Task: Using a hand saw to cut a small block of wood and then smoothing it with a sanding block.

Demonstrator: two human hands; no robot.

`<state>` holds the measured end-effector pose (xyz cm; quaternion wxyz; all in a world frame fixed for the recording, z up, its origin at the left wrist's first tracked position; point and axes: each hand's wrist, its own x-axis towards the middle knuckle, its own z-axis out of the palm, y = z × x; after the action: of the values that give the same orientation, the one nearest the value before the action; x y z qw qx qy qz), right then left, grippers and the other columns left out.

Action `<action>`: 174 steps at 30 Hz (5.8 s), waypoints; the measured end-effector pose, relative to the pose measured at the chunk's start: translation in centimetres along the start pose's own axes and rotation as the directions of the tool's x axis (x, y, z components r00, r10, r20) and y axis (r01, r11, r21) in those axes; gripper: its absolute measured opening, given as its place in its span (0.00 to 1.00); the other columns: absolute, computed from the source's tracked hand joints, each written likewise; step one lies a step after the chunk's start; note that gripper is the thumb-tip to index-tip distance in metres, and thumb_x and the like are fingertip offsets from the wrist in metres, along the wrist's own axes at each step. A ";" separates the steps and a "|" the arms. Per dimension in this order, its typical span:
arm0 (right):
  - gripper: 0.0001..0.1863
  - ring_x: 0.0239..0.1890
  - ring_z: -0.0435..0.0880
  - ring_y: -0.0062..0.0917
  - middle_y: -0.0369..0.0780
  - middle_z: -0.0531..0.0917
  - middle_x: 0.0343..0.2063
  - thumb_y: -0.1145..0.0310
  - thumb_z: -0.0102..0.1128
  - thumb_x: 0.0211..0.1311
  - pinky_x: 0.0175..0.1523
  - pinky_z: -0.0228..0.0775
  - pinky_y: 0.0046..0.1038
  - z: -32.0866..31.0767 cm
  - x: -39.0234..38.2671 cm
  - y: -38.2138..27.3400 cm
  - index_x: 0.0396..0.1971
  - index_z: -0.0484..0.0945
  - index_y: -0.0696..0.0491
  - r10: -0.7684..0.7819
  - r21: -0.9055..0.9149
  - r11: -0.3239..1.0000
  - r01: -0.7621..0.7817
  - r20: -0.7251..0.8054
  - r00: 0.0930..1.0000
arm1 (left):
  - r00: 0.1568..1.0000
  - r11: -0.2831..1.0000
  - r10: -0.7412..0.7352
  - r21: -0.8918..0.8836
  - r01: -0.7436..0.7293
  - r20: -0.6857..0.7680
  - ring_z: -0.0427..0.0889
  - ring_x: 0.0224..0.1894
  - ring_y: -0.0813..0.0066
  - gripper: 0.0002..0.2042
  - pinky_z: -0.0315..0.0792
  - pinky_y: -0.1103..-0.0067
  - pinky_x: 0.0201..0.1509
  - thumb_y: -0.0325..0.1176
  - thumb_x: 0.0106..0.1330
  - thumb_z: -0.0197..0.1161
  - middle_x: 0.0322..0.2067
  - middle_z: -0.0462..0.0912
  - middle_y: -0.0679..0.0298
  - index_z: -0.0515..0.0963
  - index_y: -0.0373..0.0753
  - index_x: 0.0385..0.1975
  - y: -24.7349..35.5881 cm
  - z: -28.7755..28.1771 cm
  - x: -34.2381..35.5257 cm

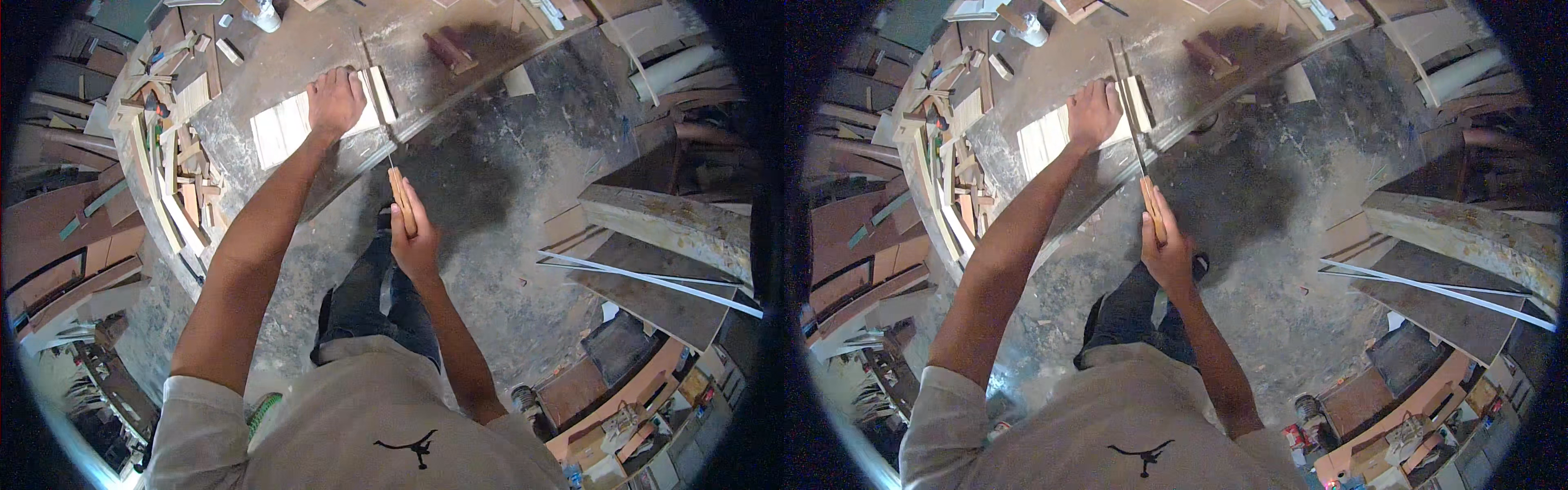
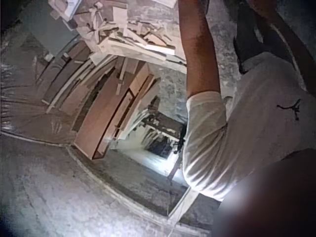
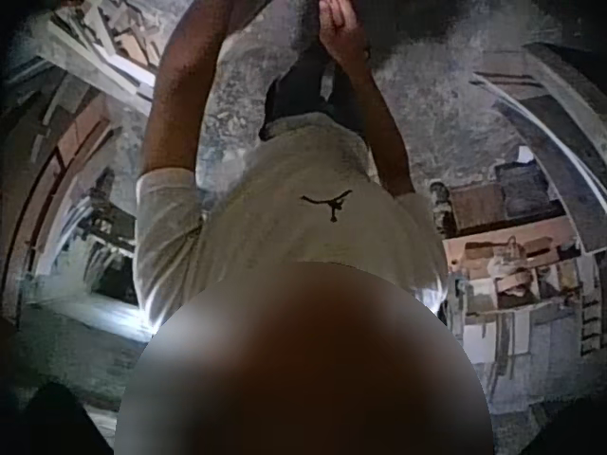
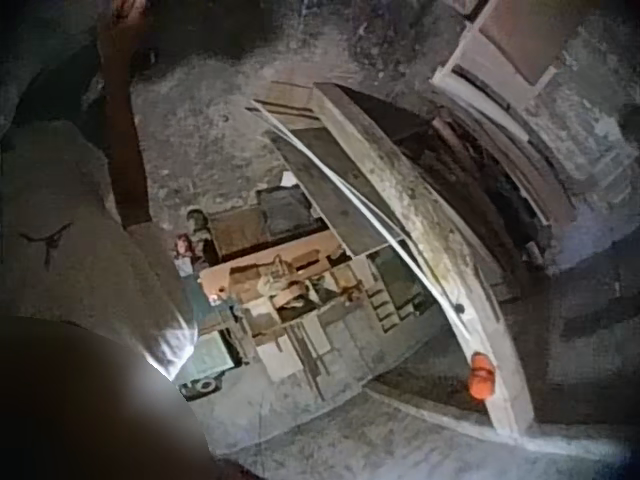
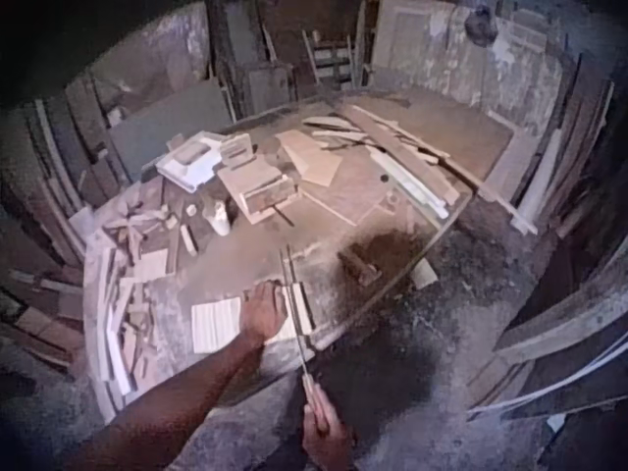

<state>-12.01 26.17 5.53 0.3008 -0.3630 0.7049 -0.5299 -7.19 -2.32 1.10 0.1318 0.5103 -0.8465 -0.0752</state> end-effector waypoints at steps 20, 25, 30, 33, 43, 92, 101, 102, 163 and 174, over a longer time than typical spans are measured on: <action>0.26 0.65 0.82 0.33 0.47 0.81 0.64 0.74 0.61 0.75 0.62 0.75 0.28 -1.2 0.4 0.1 0.71 0.73 0.51 -0.044 -0.052 0.998 0.047 0.053 0.998 | 0.992 0.999 -0.046 0.022 0.043 0.114 0.75 0.65 0.53 0.24 0.60 0.54 0.70 0.44 0.79 0.39 0.60 0.81 0.49 0.76 0.34 0.59 -0.3 -0.3 0.7; 0.26 0.64 0.83 0.31 0.47 0.81 0.64 0.73 0.61 0.75 0.60 0.76 0.28 -0.6 1.3 1.1 0.71 0.73 0.51 -0.018 -0.069 0.997 0.020 0.026 0.999 | 0.987 0.997 -0.075 0.044 0.069 0.141 0.75 0.66 0.52 0.24 0.60 0.54 0.71 0.44 0.80 0.38 0.60 0.80 0.48 0.76 0.34 0.58 -0.1 -0.6 1.0; 0.27 0.65 0.81 0.29 0.48 0.81 0.64 0.75 0.59 0.75 0.63 0.74 0.28 -0.8 1.1 2.6 0.72 0.70 0.55 -0.102 -0.051 0.993 0.105 0.053 0.993 | 1.000 0.999 -0.015 0.037 0.014 0.027 0.77 0.59 0.49 0.23 0.62 0.53 0.67 0.45 0.81 0.38 0.52 0.82 0.45 0.76 0.33 0.54 -0.4 -0.4 0.5; 0.27 0.61 0.84 0.36 0.51 0.82 0.62 0.76 0.61 0.73 0.55 0.80 0.30 -0.9 -0.4 3.8 0.71 0.71 0.55 -0.230 0.030 0.972 0.232 -0.044 0.972 | 0.999 1.000 0.028 -0.008 -0.028 -0.024 0.77 0.58 0.48 0.21 0.62 0.54 0.67 0.43 0.80 0.41 0.50 0.81 0.45 0.76 0.33 0.54 1.4 -0.5 -0.2; 0.26 0.66 0.81 0.34 0.49 0.78 0.67 0.72 0.57 0.76 0.65 0.75 0.30 -3.6 -6.7 4.6 0.71 0.70 0.59 -0.001 -0.055 0.998 0.001 0.001 1.000 | 0.859 0.858 0.512 -0.066 -0.510 0.017 0.61 0.73 0.46 0.50 0.51 0.55 0.80 0.65 0.66 0.62 0.69 0.65 0.43 0.55 0.31 0.77 1.2 -3.1 -8.5; 0.24 0.68 0.79 0.35 0.50 0.80 0.65 0.76 0.55 0.75 0.70 0.70 0.31 -6.7 -3.4 7.7 0.69 0.72 0.62 -0.100 0.059 0.993 0.098 0.029 0.995 | 0.852 0.853 0.523 -0.030 -0.522 0.025 0.56 0.79 0.49 0.52 0.49 0.59 0.85 0.45 0.57 0.74 0.77 0.56 0.49 0.50 0.34 0.79 0.8 0.9 -6.7; 0.25 0.67 0.79 0.36 0.50 0.77 0.67 0.76 0.54 0.76 0.66 0.72 0.28 -8.7 -5.4 7.3 0.71 0.69 0.62 -0.040 0.044 0.998 0.036 0.096 0.995 | 0.830 0.829 0.558 -0.053 -0.557 0.015 0.57 0.79 0.50 0.53 0.50 0.59 0.85 0.40 0.54 0.74 0.77 0.56 0.50 0.50 0.35 0.79 0.4 1.0 -6.0; 0.25 0.67 0.79 0.36 0.50 0.77 0.67 0.76 0.54 0.76 0.66 0.72 0.28 -8.6 -5.0 7.1 0.71 0.69 0.62 -0.040 0.044 0.998 0.037 0.093 0.995 | 0.828 0.828 0.560 -0.053 -0.558 0.015 0.57 0.79 0.50 0.53 0.50 0.59 0.85 0.40 0.54 0.74 0.77 0.56 0.50 0.50 0.35 0.79 0.5 1.0 -5.8; 0.26 0.65 0.80 0.38 0.50 0.79 0.65 0.74 0.59 0.75 0.61 0.77 0.30 -6.9 -4.0 8.4 0.71 0.71 0.56 -0.124 0.040 0.992 0.123 0.041 0.991 | 0.967 0.992 0.121 0.006 -0.122 -0.225 0.74 0.54 0.50 0.17 0.67 0.59 0.61 0.40 0.77 0.51 0.49 0.76 0.49 0.77 0.33 0.53 3.9 2.9 -3.6; 0.26 0.70 0.75 0.31 0.48 0.77 0.68 0.75 0.57 0.76 0.71 0.66 0.31 -6.5 -2.4 9.4 0.72 0.69 0.59 -0.063 0.047 0.997 0.059 0.099 0.993 | 0.975 0.995 0.103 0.004 -0.104 -0.199 0.74 0.53 0.52 0.18 0.66 0.59 0.61 0.41 0.75 0.49 0.50 0.77 0.50 0.78 0.32 0.50 4.1 3.0 -3.4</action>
<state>-17.79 33.22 -1.76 0.3277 -0.4038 0.6656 -0.5354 -10.01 2.61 -1.21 0.2210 0.4702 -0.8542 -0.0194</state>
